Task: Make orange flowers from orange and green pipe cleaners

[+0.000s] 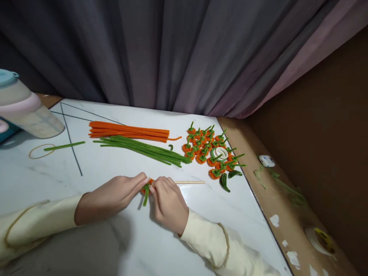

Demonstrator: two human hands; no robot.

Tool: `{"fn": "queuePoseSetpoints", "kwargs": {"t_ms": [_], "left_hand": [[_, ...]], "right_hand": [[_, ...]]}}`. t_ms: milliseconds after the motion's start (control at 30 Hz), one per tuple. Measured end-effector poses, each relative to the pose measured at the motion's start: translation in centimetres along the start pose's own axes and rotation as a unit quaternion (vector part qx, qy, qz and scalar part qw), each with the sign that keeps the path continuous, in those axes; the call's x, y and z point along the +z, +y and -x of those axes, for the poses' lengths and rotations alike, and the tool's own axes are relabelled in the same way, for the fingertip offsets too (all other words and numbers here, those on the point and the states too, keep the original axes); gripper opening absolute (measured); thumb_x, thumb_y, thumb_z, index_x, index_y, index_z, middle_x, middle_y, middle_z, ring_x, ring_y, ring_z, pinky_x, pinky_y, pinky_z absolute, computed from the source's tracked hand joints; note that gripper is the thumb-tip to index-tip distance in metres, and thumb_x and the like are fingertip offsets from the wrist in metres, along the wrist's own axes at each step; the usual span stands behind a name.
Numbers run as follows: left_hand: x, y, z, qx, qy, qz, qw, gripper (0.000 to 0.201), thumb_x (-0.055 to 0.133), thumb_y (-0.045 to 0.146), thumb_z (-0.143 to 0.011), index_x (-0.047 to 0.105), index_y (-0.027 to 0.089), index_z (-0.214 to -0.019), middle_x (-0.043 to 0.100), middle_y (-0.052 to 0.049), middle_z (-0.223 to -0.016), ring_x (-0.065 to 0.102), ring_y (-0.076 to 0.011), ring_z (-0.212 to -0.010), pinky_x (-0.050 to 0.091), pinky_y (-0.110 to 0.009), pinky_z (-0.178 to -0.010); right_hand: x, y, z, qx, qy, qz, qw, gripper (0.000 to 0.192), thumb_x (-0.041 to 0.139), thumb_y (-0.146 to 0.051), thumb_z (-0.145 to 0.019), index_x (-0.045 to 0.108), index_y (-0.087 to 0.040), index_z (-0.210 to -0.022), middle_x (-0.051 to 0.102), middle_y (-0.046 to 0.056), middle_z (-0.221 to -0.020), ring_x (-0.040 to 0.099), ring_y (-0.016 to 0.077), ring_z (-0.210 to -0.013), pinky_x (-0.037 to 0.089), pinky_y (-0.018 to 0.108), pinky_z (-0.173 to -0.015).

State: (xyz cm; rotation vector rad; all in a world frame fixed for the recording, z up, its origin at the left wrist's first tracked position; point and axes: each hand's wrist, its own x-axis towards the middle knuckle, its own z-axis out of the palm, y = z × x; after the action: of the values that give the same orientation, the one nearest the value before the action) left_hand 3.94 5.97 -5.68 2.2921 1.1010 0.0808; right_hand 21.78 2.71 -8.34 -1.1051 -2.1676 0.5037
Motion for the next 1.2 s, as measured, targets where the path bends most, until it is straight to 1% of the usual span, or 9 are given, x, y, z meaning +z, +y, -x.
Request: {"fn": "queuePoseSetpoints", "kwargs": {"t_ms": [133, 300, 433, 567, 700, 800, 933, 1033, 1200], "left_hand": [[-0.2, 0.2, -0.2, 0.036, -0.013, -0.049, 0.998, 0.014, 0.034, 0.011, -0.087, 0.039, 0.021, -0.079, 0.046, 0.002, -0.059, 0.040, -0.0148, -0.044, 0.016, -0.027, -0.046], [0.1, -0.1, -0.3, 0.062, -0.023, -0.063, 0.996, 0.016, 0.036, 0.005, -0.080, 0.038, 0.021, -0.077, 0.050, 0.001, -0.061, 0.045, -0.0160, -0.044, 0.019, -0.027, -0.045], [0.8, -0.7, -0.5, 0.079, -0.024, -0.053, 0.995, 0.016, 0.035, 0.006, -0.081, 0.037, 0.021, -0.076, 0.047, 0.001, -0.058, 0.039, -0.0169, -0.041, 0.019, -0.028, -0.046], [1.4, -1.2, -0.7, 0.106, -0.013, -0.038, 0.994, 0.017, 0.030, 0.013, -0.089, 0.036, 0.020, -0.075, 0.047, 0.000, -0.064, 0.030, -0.0138, -0.039, 0.017, -0.028, -0.047], [1.5, -1.2, -0.8, 0.093, -0.026, -0.013, 0.995, 0.021, 0.025, 0.020, -0.094, 0.036, 0.020, -0.077, 0.041, 0.002, -0.060, 0.031, -0.0140, -0.041, 0.018, -0.028, -0.047], [1.4, -1.2, -0.8, 0.083, -0.042, 0.002, 0.996, 0.020, 0.025, 0.020, -0.095, 0.036, 0.021, -0.078, 0.040, 0.003, -0.059, 0.036, -0.0152, -0.045, 0.019, -0.027, -0.049], [1.4, -1.4, -0.6, 0.057, -0.053, 0.035, 0.996, 0.018, 0.025, 0.022, -0.095, 0.037, 0.021, -0.082, 0.046, 0.002, -0.063, 0.042, -0.0165, -0.050, 0.022, -0.026, -0.051], [1.2, -1.4, -0.5, 0.044, -0.070, 0.074, 0.994, 0.017, 0.024, 0.024, -0.096, 0.036, 0.021, -0.084, 0.047, 0.002, -0.065, 0.043, -0.0165, -0.052, 0.024, -0.026, -0.052], [0.4, -0.8, -0.6, 0.020, -0.110, 0.161, 0.981, 0.021, 0.024, 0.027, -0.095, 0.035, 0.021, -0.079, 0.048, 0.003, -0.064, 0.043, -0.0139, -0.052, 0.031, -0.024, -0.055]], "right_hand": [[0.2, 0.2, 0.0, 0.000, -0.010, -0.005, 1.000, 0.018, 0.032, -0.014, -0.092, 0.042, -0.020, -0.078, 0.050, 0.004, -0.070, 0.045, 0.0174, -0.064, 0.037, 0.030, -0.062], [0.3, 0.5, 0.0, 0.008, -0.026, -0.025, 0.999, 0.020, 0.031, -0.015, -0.093, 0.043, -0.021, -0.078, 0.051, 0.004, -0.070, 0.047, 0.0172, -0.065, 0.038, 0.029, -0.062], [0.2, 0.5, 0.0, 0.003, -0.024, -0.044, 0.999, 0.018, 0.033, -0.014, -0.091, 0.042, -0.021, -0.077, 0.051, 0.003, -0.069, 0.046, 0.0165, -0.063, 0.038, 0.028, -0.060], [0.0, 0.4, -0.2, -0.013, -0.021, -0.048, 0.999, 0.017, 0.036, -0.009, -0.084, 0.039, -0.022, -0.073, 0.049, 0.002, -0.065, 0.044, 0.0163, -0.060, 0.036, 0.028, -0.056], [0.1, 0.2, -0.2, -0.028, -0.025, -0.019, 0.999, 0.017, 0.037, -0.005, -0.072, 0.037, -0.022, -0.070, 0.046, 0.001, -0.062, 0.040, 0.0167, -0.057, 0.032, 0.028, -0.055], [0.3, 0.2, -0.1, -0.017, -0.021, -0.005, 1.000, 0.018, 0.037, -0.005, -0.068, 0.034, -0.022, -0.068, 0.044, 0.000, -0.060, 0.038, 0.0165, -0.055, 0.031, 0.028, -0.054], [0.5, 0.4, -0.1, 0.020, -0.029, -0.015, 0.999, 0.018, 0.038, -0.006, -0.070, 0.033, -0.022, -0.067, 0.044, -0.001, -0.058, 0.039, 0.0158, -0.054, 0.030, 0.027, -0.053], [0.5, 0.7, -0.1, 0.043, -0.036, -0.033, 0.998, 0.017, 0.039, -0.007, -0.073, 0.033, -0.022, -0.066, 0.044, -0.001, -0.058, 0.040, 0.0148, -0.054, 0.030, 0.025, -0.053], [0.5, 1.1, -0.3, 0.050, -0.043, -0.052, 0.996, 0.017, 0.039, -0.008, -0.076, 0.035, -0.021, -0.066, 0.045, -0.001, -0.058, 0.040, 0.0134, -0.054, 0.030, 0.024, -0.053]]}}
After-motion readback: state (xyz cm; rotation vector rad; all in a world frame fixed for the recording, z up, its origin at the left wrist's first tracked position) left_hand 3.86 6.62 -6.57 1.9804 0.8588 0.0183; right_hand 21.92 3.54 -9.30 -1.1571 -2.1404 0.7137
